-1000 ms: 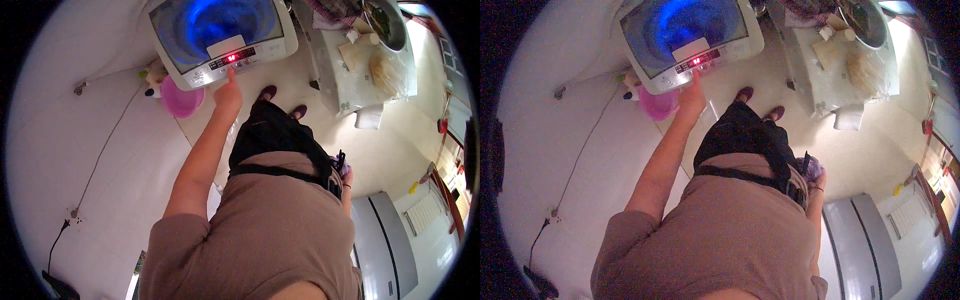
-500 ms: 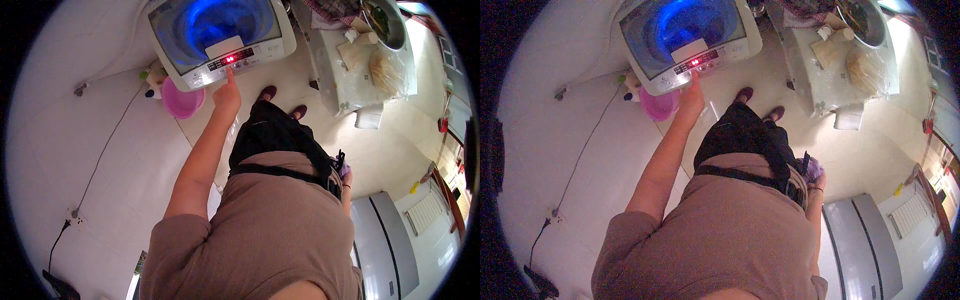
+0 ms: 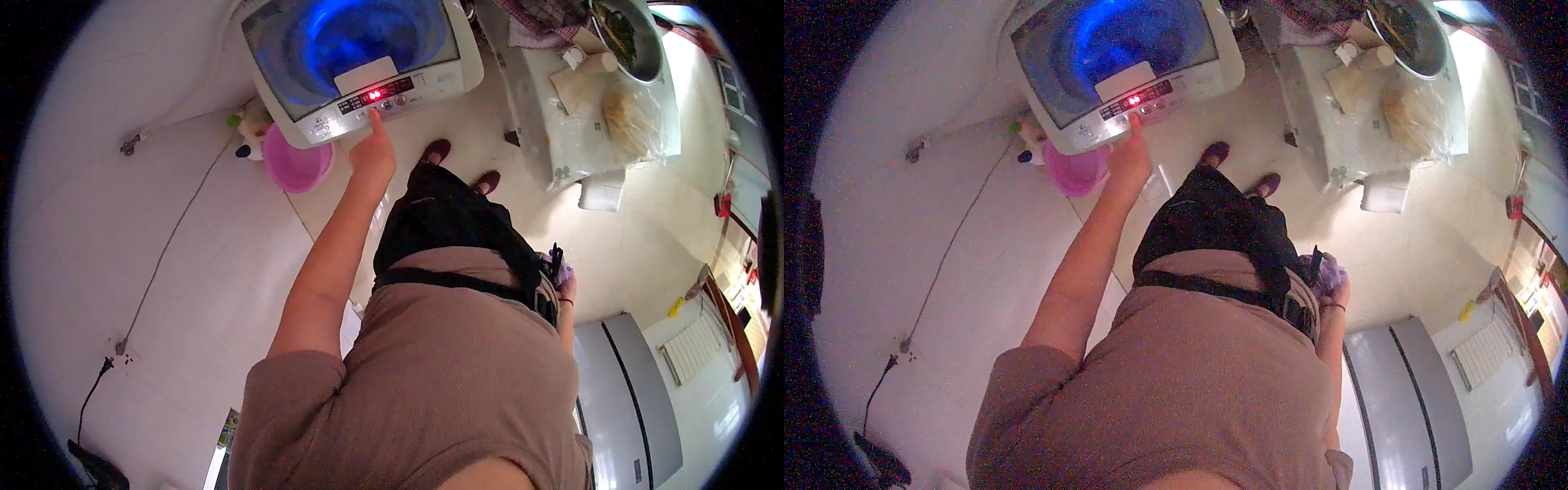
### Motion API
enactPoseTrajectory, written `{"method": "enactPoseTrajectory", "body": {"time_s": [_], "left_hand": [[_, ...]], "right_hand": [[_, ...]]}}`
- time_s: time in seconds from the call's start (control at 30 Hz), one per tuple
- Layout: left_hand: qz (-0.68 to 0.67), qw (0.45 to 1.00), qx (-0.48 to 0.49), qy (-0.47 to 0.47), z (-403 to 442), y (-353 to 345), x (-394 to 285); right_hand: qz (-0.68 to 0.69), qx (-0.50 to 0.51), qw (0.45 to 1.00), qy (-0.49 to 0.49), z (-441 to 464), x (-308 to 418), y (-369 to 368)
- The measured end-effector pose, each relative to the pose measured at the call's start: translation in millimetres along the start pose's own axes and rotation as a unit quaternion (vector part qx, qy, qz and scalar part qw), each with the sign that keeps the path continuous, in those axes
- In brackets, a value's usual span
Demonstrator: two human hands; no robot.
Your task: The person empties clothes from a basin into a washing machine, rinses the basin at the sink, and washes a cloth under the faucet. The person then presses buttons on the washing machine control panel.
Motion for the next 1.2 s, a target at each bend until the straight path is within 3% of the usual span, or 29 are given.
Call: {"method": "enactPoseTrajectory", "body": {"time_s": [0.23,0.33,0.43,0.53,0.63,0.67,0.7,0.73,0.8,0.87,1.2], "left_hand": [[0.000,1.000,0.002,-0.012,-1,1,3],[0.005,1.000,0.002,-0.002,3,-1,-1],[-0.001,0.999,0.035,0.002,3,4,-1],[-0.001,0.999,0.032,0.005,2,3,0],[0.009,0.999,-0.029,-0.018,-2,2,2],[0.013,0.998,-0.051,-0.026,-1,3,1],[0.008,1.000,-0.001,-0.012,1,5,0],[0.003,0.999,0.051,0.002,2,5,-1],[-0.002,0.999,0.053,0.004,1,8,-4],[-0.007,0.998,0.057,0.008,0,7,-4],[-0.008,1.000,0.021,-0.010,3,0,1]], "right_hand": [[0.053,0.026,0.997,-0.046,8,-1,2],[0.061,0.006,0.998,-0.018,2,0,0],[0.021,-0.077,0.997,-0.010,-24,9,-30],[0.029,-0.101,0.994,-0.037,-29,10,-34],[0.074,0.067,0.994,-0.054,-11,1,-13],[0.050,0.010,0.998,-0.036,-3,-1,-5],[0.026,-0.049,0.998,-0.018,0,-1,1],[0.027,-0.049,0.998,-0.017,4,-3,5],[0.050,0.002,0.998,-0.041,11,-6,8],[0.044,-0.017,0.998,-0.032,-7,-1,-11],[0.057,-0.027,0.997,-0.042,13,-10,21]]}}
Point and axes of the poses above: each hand's wrist, its own z-axis towards the middle knuckle, its own y-axis out of the back of the hand, x = y × z, the point moved 2 cm from there along z, towards the middle knuckle, and after that the axes turned 6 degrees about -y, right-handed, at the moved point
